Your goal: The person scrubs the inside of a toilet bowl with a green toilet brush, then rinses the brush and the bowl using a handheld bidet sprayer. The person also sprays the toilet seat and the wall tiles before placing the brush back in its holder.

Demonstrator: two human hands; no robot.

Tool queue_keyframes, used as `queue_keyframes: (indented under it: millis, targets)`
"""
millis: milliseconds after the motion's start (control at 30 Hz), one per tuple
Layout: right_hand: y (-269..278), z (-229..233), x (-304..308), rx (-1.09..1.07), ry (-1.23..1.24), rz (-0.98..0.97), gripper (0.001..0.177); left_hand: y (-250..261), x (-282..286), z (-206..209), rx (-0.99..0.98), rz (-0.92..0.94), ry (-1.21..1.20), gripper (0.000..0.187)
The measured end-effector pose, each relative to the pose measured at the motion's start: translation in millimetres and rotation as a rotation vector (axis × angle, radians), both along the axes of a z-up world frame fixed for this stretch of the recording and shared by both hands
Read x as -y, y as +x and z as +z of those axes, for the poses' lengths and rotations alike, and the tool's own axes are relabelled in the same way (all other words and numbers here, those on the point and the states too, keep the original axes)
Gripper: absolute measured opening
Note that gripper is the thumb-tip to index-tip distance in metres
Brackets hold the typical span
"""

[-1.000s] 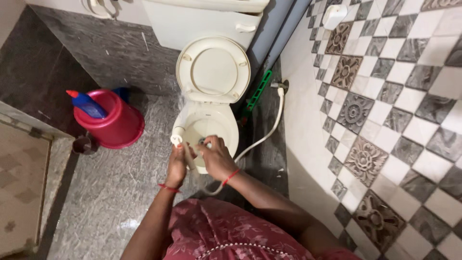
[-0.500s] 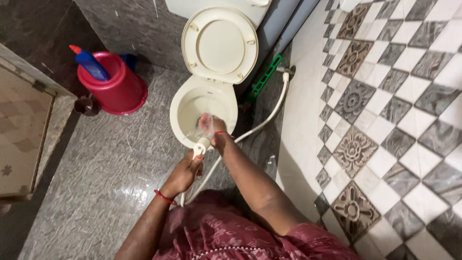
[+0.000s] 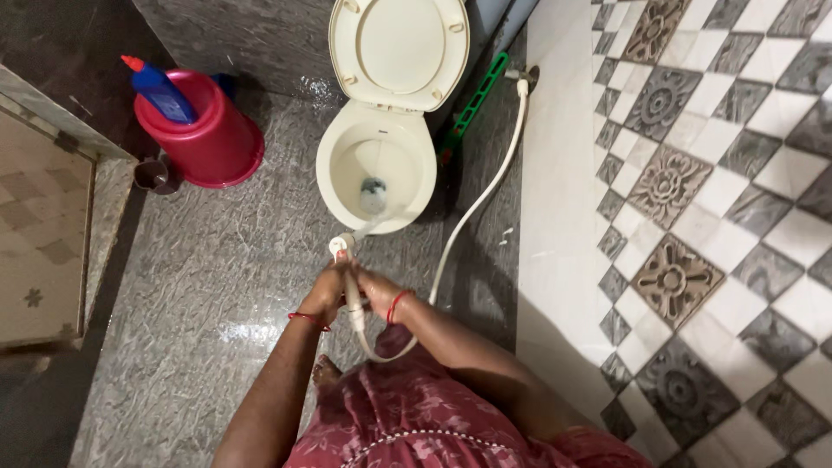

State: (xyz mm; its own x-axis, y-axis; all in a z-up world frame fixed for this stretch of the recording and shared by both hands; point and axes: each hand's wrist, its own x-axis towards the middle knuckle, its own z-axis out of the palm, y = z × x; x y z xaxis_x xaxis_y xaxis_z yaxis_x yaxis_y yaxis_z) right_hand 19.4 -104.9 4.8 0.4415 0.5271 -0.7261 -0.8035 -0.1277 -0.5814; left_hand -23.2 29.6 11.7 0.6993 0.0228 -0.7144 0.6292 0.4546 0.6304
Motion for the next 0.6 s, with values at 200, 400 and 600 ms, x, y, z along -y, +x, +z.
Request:
queue_keyframes:
  millis: [200,400,600]
  targets:
    - [-49.9,-15.3,-9.2,0.165,-0.022,-0.052,0.063,-22.2,-9.8,-18.3,-0.035,0.004,-0.180,0.053]
    - [-71.9,-19.9,-12.4,0.517,-0.349,0.071,0.060,-37.7,-9.5,-91.8,0.060,-0.051,-0.110,0.061]
    - [-80.1,-11.7,4.2,0.972,-0.525,0.212,0.044,-52.7,-11.8,-105.9,0.199,-0.143,0.156,0.053]
